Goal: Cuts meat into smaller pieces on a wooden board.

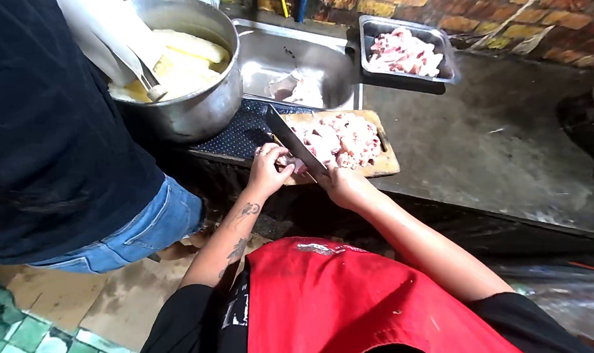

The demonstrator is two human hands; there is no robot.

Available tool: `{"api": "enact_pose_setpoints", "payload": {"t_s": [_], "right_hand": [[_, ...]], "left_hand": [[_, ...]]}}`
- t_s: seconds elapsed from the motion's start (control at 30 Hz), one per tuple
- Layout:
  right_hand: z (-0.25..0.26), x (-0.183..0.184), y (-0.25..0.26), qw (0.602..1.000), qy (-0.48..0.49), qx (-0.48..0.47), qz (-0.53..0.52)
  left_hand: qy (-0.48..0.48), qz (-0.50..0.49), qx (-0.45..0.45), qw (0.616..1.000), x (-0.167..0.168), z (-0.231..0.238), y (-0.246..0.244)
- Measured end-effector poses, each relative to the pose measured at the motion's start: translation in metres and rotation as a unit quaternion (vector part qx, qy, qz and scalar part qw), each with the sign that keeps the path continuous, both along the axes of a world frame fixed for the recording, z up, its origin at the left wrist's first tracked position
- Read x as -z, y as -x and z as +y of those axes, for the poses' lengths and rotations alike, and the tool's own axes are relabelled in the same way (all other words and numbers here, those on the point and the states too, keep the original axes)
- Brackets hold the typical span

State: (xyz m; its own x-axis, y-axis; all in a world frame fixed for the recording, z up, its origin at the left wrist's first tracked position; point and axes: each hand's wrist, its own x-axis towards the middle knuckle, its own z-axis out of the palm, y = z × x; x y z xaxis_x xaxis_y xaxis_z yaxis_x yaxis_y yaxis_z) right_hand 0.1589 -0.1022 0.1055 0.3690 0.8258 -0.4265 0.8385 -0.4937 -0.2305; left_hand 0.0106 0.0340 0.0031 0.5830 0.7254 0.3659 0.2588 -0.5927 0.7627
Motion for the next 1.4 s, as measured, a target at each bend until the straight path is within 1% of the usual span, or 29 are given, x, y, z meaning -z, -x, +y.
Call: {"api": "enact_pose_setpoints", "payload": {"t_s": [0.1, 0.23, 0.3, 0.43, 0.5, 0.57, 0.67, 0.73, 0.83, 0.9, 0.93, 1.0, 1.03, 1.1, 1.13, 1.17, 1.2, 1.23, 1.3, 1.33, 1.4], "right_hand": [[0.008, 0.002, -0.006, 1.0, 0.001, -0.012, 0.016], [0.046, 0.008, -0.011, 0.996, -0.028, -0.019, 0.077], [0.057, 0.006, -0.01, 0.996, -0.028, -0.015, 0.083], [0.027, 0.001, -0.015, 0.999, 0.006, -0.035, 0.038], [0.017, 0.009, -0.022, 0.999, -0.012, -0.034, 0.022], [0.033, 0.011, -0.021, 0.999, -0.016, -0.03, 0.041], [0.078, 0.016, -0.016, 0.996, -0.048, -0.046, 0.061], [0.088, 0.021, -0.02, 0.993, -0.069, -0.054, 0.08], [0.067, 0.018, -0.029, 0.993, -0.05, -0.016, 0.108], [0.041, 0.019, -0.041, 0.985, -0.053, 0.021, 0.165], [0.026, 0.017, -0.048, 0.978, -0.063, 0.039, 0.195], [-0.005, 0.007, -0.062, 0.967, -0.112, 0.061, 0.222], [-0.019, 0.0, -0.07, 0.968, -0.141, 0.061, 0.199], [-0.041, -0.009, -0.091, 0.976, -0.189, 0.065, 0.09], [-0.049, -0.012, -0.102, 0.976, -0.202, 0.079, 0.024], [-0.055, -0.013, -0.113, 0.973, -0.206, 0.096, -0.034], [-0.06, -0.013, -0.125, 0.971, -0.198, 0.109, -0.082], [-0.064, -0.012, -0.137, 0.968, -0.184, 0.122, -0.117], [-0.069, -0.006, -0.16, 0.964, -0.151, 0.147, -0.164], [-0.07, -0.002, -0.171, 0.961, -0.136, 0.16, -0.18], [-0.072, 0.01, -0.19, 0.956, -0.114, 0.18, -0.204]], "left_hand": [[-0.054, 0.034, 0.061, 0.996, -0.002, 0.001, -0.004], [-0.051, 0.043, 0.095, 0.993, -0.004, 0.005, -0.006], [-0.055, 0.046, 0.096, 0.993, -0.004, 0.005, -0.009], [-0.06, 0.051, 0.093, 0.993, -0.001, 0.004, -0.007], [-0.056, 0.047, 0.094, 0.993, 0.0, 0.004, -0.007], [-0.056, 0.051, 0.096, 0.993, 0.001, 0.002, -0.006], [-0.055, 0.093, 0.094, 0.99, -0.004, -0.003, -0.002], [-0.059, 0.114, 0.082, 0.988, -0.006, -0.006, 0.002], [-0.024, 0.147, 0.074, 0.986, -0.014, -0.01, 0.008], [0.021, 0.16, 0.081, 0.984, -0.019, -0.012, 0.013], [0.043, 0.146, 0.078, 0.985, -0.019, -0.013, 0.015], [0.09, 0.073, 0.065, 0.991, -0.018, -0.012, 0.018], [0.101, 0.031, 0.051, 0.993, -0.017, -0.011, 0.016], [0.085, -0.034, 0.026, 0.995, -0.017, -0.007, 0.006], [0.067, -0.04, 0.019, 0.997, -0.018, -0.005, -0.002], [0.05, -0.023, 0.017, 0.998, -0.022, -0.004, -0.011], [0.036, 0.019, 0.017, 0.999, -0.026, -0.005, -0.02], [0.026, 0.084, 0.018, 0.996, -0.031, -0.005, -0.029], [0.005, 0.219, 0.027, 0.975, -0.039, -0.008, -0.047], [-0.007, 0.265, 0.029, 0.964, -0.041, -0.01, -0.053], [-0.023, 0.3, 0.021, 0.954, -0.042, -0.013, -0.061]]}}
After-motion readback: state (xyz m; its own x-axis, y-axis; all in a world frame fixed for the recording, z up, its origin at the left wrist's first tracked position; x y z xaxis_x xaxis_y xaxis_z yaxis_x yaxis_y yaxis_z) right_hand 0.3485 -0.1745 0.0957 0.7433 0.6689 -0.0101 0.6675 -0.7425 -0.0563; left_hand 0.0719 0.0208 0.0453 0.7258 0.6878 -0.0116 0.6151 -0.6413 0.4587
